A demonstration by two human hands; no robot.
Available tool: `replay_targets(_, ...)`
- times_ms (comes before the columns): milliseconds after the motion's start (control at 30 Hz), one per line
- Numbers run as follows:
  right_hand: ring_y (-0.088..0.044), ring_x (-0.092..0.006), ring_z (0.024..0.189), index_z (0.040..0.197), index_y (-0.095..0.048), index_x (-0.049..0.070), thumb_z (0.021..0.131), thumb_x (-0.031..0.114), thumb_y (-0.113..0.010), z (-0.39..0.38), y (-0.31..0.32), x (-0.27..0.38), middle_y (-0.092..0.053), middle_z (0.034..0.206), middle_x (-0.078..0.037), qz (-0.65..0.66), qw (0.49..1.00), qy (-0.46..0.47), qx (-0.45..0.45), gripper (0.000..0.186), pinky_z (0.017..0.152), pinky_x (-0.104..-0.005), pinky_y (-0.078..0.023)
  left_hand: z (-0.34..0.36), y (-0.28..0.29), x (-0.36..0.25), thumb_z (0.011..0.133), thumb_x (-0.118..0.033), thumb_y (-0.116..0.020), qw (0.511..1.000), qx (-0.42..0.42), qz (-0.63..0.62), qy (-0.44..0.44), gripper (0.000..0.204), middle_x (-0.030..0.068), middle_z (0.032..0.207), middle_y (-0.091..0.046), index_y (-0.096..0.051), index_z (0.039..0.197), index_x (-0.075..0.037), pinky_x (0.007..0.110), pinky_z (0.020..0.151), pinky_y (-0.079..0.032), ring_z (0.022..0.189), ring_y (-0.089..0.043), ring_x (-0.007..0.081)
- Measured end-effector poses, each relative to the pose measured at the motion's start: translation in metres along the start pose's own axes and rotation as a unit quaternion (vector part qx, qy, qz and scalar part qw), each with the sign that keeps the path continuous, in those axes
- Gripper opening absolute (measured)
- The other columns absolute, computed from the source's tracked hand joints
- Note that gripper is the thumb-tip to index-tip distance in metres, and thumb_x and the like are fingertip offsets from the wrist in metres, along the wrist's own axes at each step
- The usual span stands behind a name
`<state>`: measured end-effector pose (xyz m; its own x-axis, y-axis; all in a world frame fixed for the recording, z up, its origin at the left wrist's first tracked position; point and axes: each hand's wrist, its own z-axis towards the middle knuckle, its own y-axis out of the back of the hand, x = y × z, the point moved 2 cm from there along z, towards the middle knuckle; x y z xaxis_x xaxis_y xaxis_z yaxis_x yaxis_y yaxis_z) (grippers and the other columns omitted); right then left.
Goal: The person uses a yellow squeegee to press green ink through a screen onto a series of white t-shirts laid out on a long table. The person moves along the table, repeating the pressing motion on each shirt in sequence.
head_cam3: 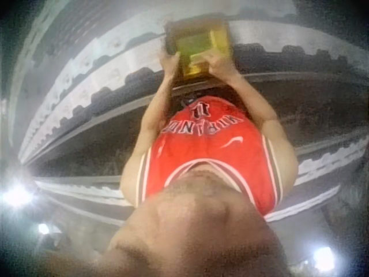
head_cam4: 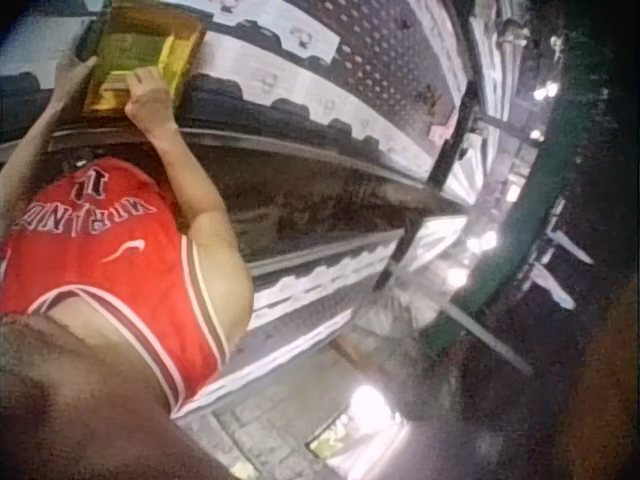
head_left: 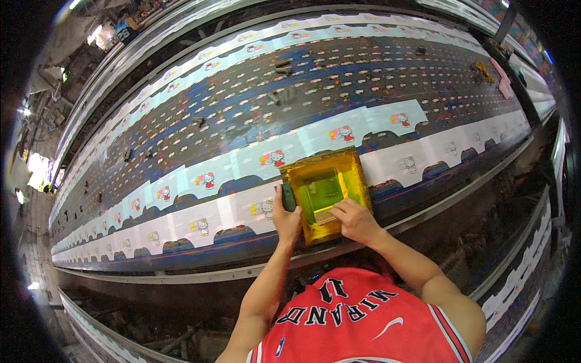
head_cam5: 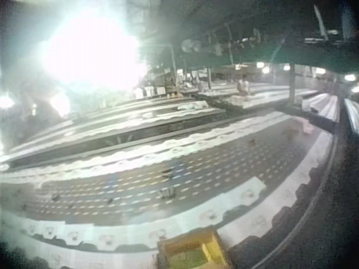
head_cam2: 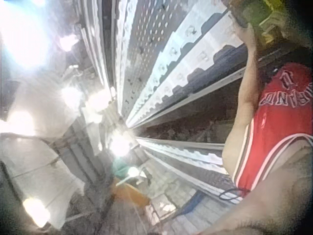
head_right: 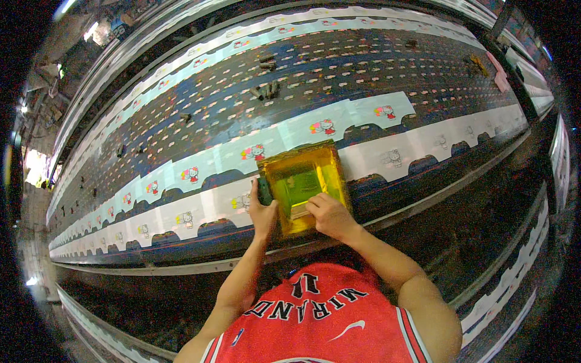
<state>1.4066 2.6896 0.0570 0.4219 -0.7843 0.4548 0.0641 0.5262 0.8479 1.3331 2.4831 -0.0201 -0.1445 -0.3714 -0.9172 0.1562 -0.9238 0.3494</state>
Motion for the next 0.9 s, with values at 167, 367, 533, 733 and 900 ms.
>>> replay_targets(167, -0.064, -0.0343, 0.098, 0.103, -0.067, 0.002, 0.076, 0.0, -0.064, -0.023, 0.016, -0.055, -0.066, 0.102, -0.014, 0.031, 0.999, 0.0, -0.012, 0.028, 0.086, -0.0428, -0.054, -0.004, -0.052, -0.003, 0.076, -0.001, -0.071, 0.999, 0.027, 0.003, 0.042, 0.081, 0.0228, 0.139, -0.06, -0.045, 0.153, -0.003, 0.039, 0.107, -0.047, 0.126, -0.061, 0.034)
replay_targets(367, -0.063, -0.0343, 0.096, 0.103, -0.067, 0.002, 0.078, 0.004, -0.062, -0.031, 0.015, -0.069, -0.065, 0.099, -0.014, 0.05, 0.998, 0.013, -0.021, 0.025, 0.087, -0.0431, -0.054, -0.008, -0.061, -0.013, 0.076, -0.001, -0.071, 0.998, 0.027, 0.037, 0.043, 0.081, 0.0232, 0.14, -0.06, -0.046, 0.153, -0.002, 0.039, 0.107, -0.047, 0.127, -0.061, 0.034)
replay_targets(533, -0.064, -0.035, 0.098, 0.105, -0.066, 0.001, 0.078, 0.003, -0.061, -0.034, 0.014, -0.067, -0.065, 0.101, -0.015, 0.059, 0.998, 0.011, -0.024, 0.027, 0.088, -0.0436, -0.054, -0.01, -0.06, -0.013, 0.076, -0.001, -0.071, 0.998, 0.021, 0.064, 0.012, 0.081, 0.0243, 0.141, -0.059, -0.046, 0.153, -0.002, 0.038, 0.109, -0.046, 0.129, -0.06, 0.0335)
replay_targets(733, -0.064, -0.0347, 0.099, 0.105, -0.067, 0.0, 0.077, 0.003, -0.061, -0.041, 0.015, -0.07, -0.065, 0.102, -0.015, 0.06, 0.998, 0.02, -0.031, 0.028, 0.088, -0.0431, -0.054, -0.006, -0.063, -0.017, 0.076, -0.003, -0.072, 0.993, 0.028, 0.103, 0.045, 0.08, 0.0247, 0.142, -0.059, -0.047, 0.152, -0.002, 0.039, 0.11, -0.046, 0.13, -0.059, 0.0359)
replay_targets(900, -0.065, -0.0348, 0.101, 0.106, -0.068, 0.0, 0.075, 0.0, -0.062, -0.063, 0.026, -0.057, -0.066, 0.104, -0.015, 0.068, 0.997, 0.023, -0.029, 0.032, 0.089, -0.0429, -0.055, -0.007, -0.063, -0.014, 0.076, -0.005, -0.073, 0.993, 0.029, 0.102, 0.044, 0.079, 0.0245, 0.139, -0.06, -0.047, 0.151, -0.003, 0.041, 0.108, -0.047, 0.128, -0.059, 0.0375)
